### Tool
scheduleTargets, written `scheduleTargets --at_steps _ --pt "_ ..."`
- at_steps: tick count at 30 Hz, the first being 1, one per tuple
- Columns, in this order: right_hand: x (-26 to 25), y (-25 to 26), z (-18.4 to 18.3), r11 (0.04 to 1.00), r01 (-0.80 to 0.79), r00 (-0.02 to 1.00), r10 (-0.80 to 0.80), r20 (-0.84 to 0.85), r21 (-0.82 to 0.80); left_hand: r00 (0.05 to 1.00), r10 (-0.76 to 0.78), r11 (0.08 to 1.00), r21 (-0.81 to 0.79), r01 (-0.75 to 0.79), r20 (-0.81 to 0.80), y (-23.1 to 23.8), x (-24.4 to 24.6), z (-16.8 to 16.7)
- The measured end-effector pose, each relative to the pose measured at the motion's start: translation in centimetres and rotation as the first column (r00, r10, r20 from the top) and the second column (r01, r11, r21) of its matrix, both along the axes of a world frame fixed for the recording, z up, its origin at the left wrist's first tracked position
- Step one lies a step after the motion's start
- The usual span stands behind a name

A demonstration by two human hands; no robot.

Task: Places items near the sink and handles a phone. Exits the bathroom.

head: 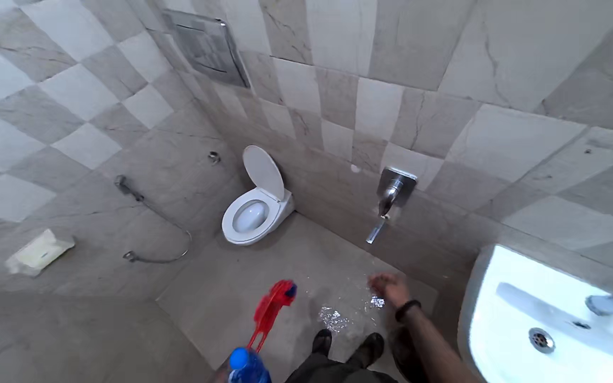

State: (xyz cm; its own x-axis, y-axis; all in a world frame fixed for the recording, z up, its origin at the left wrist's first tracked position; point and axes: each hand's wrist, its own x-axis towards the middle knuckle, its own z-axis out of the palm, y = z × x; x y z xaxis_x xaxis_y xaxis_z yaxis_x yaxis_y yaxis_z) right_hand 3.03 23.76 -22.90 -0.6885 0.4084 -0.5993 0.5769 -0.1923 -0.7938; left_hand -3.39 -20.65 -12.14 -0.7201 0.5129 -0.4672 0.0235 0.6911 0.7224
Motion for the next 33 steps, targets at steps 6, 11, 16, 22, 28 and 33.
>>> scheduleTargets --at_steps 6,11,16,22,28,33 --pt "5.5 -11.0 3.0 0.971 -0.217 0.962 0.195 -0.190 -0.103 0.900 -0.428 0.800 0.498 0.335 0.083 11.1 -7.4 -3.4" --pt "9.5 -10.7 6.7 0.897 0.331 0.833 -0.424 -0.355 -0.294 0.567 -0.823 0.474 0.580 0.663 0.025 23.1 -2.3 -1.6" --pt "17.3 -6.4 8.8 0.380 0.900 0.362 -0.925 -0.118 -0.215 0.324 -0.933 0.259 0.332 0.907 -0.157 30.6 7.4 -1.7" --pt "32.0 4.5 2.2 0.488 0.814 0.385 -0.859 0.337 0.313 0.540 -0.837 0.473 0.383 0.793 -0.084 39.3 15.9 -2.8" --pt "40.0 8.0 -1.0 0.620 0.757 0.564 -0.779 0.274 0.204 0.695 -0.713 0.685 0.122 0.718 -0.086 53.5 23.8 -10.3" --pt "43.5 5.1 1.3 0.717 0.684 0.703 -0.697 0.142 0.133 0.753 -0.655 0.753 0.026 0.657 -0.070 57.8 26.7 -16.7"
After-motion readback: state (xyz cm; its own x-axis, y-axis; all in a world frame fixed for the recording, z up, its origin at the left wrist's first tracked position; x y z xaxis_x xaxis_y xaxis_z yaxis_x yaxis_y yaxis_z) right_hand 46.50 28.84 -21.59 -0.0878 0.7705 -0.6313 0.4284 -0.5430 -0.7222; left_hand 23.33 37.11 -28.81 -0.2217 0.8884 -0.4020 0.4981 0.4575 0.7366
